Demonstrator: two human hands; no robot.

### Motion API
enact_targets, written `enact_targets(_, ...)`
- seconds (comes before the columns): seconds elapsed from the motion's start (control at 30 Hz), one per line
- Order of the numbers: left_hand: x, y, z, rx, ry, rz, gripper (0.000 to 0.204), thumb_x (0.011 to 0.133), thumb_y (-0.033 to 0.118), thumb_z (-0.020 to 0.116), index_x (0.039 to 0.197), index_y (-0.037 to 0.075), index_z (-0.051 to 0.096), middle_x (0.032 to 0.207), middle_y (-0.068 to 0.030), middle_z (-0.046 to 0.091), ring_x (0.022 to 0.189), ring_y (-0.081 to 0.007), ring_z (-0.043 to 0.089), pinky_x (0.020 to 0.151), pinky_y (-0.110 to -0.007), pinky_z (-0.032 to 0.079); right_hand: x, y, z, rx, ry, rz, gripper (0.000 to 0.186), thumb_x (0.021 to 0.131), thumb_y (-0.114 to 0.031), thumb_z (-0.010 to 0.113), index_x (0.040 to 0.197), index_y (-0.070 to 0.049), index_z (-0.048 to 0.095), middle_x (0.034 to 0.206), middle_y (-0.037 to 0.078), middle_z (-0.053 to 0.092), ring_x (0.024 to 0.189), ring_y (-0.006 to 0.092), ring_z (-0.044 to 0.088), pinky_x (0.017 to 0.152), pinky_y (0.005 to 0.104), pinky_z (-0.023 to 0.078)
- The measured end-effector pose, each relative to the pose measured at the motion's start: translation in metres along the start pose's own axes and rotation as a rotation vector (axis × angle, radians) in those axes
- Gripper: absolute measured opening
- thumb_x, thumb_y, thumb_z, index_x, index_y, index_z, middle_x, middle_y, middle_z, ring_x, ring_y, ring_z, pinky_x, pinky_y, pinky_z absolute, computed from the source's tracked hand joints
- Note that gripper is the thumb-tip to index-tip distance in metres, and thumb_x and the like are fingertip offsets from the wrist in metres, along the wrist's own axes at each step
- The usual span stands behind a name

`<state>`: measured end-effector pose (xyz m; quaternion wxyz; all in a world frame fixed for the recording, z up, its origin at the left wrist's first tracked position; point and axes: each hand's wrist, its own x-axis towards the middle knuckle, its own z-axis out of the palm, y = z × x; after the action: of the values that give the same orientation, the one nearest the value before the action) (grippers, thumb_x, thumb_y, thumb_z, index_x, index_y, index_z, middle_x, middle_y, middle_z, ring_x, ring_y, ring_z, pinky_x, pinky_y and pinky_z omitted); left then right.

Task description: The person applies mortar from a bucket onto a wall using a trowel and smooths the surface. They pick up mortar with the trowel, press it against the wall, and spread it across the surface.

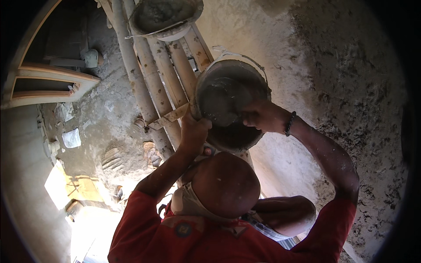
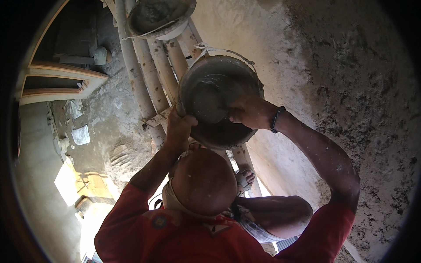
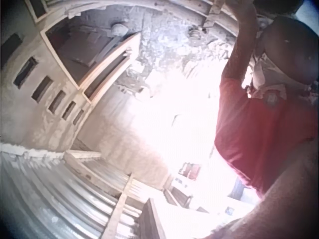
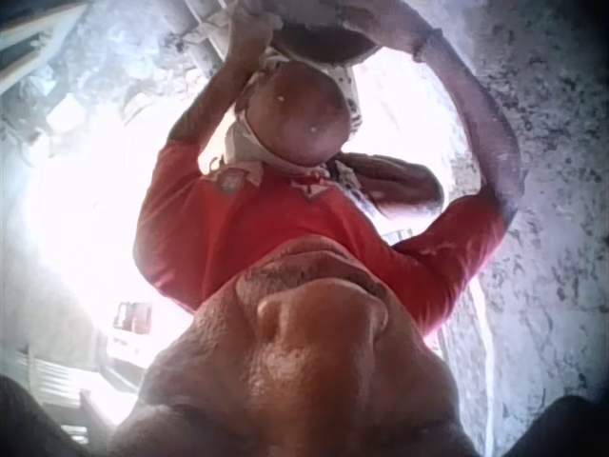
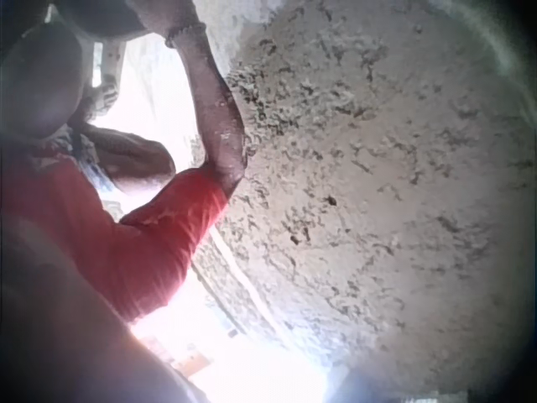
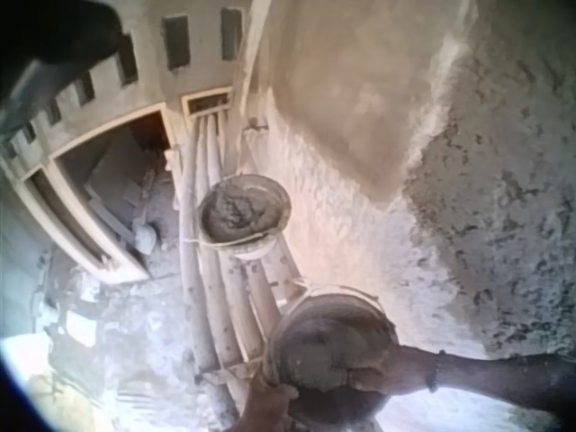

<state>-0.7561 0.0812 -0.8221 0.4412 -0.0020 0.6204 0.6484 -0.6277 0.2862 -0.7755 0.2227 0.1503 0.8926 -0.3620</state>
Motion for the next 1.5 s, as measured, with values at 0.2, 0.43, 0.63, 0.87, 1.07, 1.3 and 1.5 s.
enact_targets(0.2, 0.003, 0.002, -0.009, -0.055, -0.01, -0.057, 0.049, 0.069, -0.004, 0.054, 0.118, -0.001, 0.05, 0.096, -0.01, 0.06, 0.086, -0.0208, 0.061, 0.074, -0.036, 0.054, -0.026, -0.044, -0.035, -0.592, 0.319, 0.072, 0.027, 0.082, -0.016, 0.058, 0.109, -0.009, 0.061, 0.089, 0.011, 0.066, 0.087, 0.0304, 0.065, 0.073, 0.0443, 0.054)
enact_targets(0.43, 0.001, 0.009, -0.006, -0.124, -0.007, -0.13, 0.052, 0.069, -0.004, 0.051, 0.121, 0.0, 0.05, 0.099, -0.0089, 0.059, 0.087, -0.0204, 0.056, 0.075, -0.034, 0.049, -0.02, 0.002, 0.038, -0.771, 0.369, -0.13, 0.027, 0.078, -0.016, 0.057, 0.102, -0.006, 0.064, 0.076, 0.012, 0.061, 0.074, 0.0311, 0.064, 0.061, 0.0453, 0.051)
enact_targets(0.63, 0.006, 0.0, -0.006, -0.166, -0.026, -0.074, 0.053, 0.068, -0.005, 0.052, 0.121, 0.0, 0.05, 0.101, -0.0106, 0.059, 0.09, -0.0223, 0.058, 0.074, -0.037, 0.05, -0.014, -0.036, 0.026, -0.243, -0.029, 0.084, 0.025, 0.081, -0.022, 0.058, 0.101, -0.008, 0.064, 0.093, 0.021, 0.066, 0.087, 0.0387, 0.065, 0.078, 0.0497, 0.051)
enact_targets(0.87, 0.006, 0.01, -0.01, -0.237, -0.03, -0.051, 0.052, 0.068, -0.006, 0.052, 0.12, 0.0, 0.05, 0.098, -0.0119, 0.06, 0.078, -0.0238, 0.062, 0.061, -0.034, 0.055, -0.039, -0.057, -0.039, -0.363, 0.213, 0.067, 0.024, 0.082, -0.023, 0.061, 0.103, -0.011, 0.061, 0.094, 0.017, 0.066, 0.087, 0.033, 0.066, 0.078, 0.0461, 0.053)
enact_targets(1.07, 0.005, 0.027, -0.021, -0.294, -0.039, 0.148, 0.052, 0.068, -0.005, 0.051, 0.12, -0.001, 0.05, 0.098, -0.01, 0.06, 0.081, -0.0215, 0.062, 0.073, -0.031, 0.053, -0.003, -0.069, -0.05, -0.814, 0.438, 0.021, 0.022, 0.085, -0.012, 0.053, 0.106, -0.011, 0.059, 0.091, 0.015, 0.065, 0.086, 0.0304, 0.066, 0.078, 0.0448, 0.053)
enact_targets(1.3, 0.016, 0.037, -0.05, -0.347, 0.079, 0.175, 0.055, 0.066, -0.006, 0.051, 0.121, -0.002, 0.051, 0.101, -0.0099, 0.062, 0.085, -0.0205, 0.062, 0.074, -0.03, 0.053, 0.051, -0.072, -0.002, -0.587, 0.08, -0.087, 0.021, 0.084, -0.018, 0.055, 0.101, -0.008, 0.064, 0.09, 0.018, 0.066, 0.087, 0.0335, 0.066, 0.077, 0.0451, 0.054)
enact_targets(1.5, 0.017, 0.053, -0.074, -0.37, 0.153, 0.161, 0.058, 0.065, -0.007, 0.05, 0.123, -0.001, 0.051, 0.101, -0.0105, 0.062, 0.088, -0.0215, 0.063, 0.069, -0.031, 0.055, 0.075, -0.097, -0.005, -0.391, 0.027, -0.203, 0.029, 0.081, -0.024, 0.064, 0.108, -0.013, 0.062, 0.092, 0.012, 0.067, 0.087, 0.0323, 0.065, 0.077, 0.0452, 0.053)
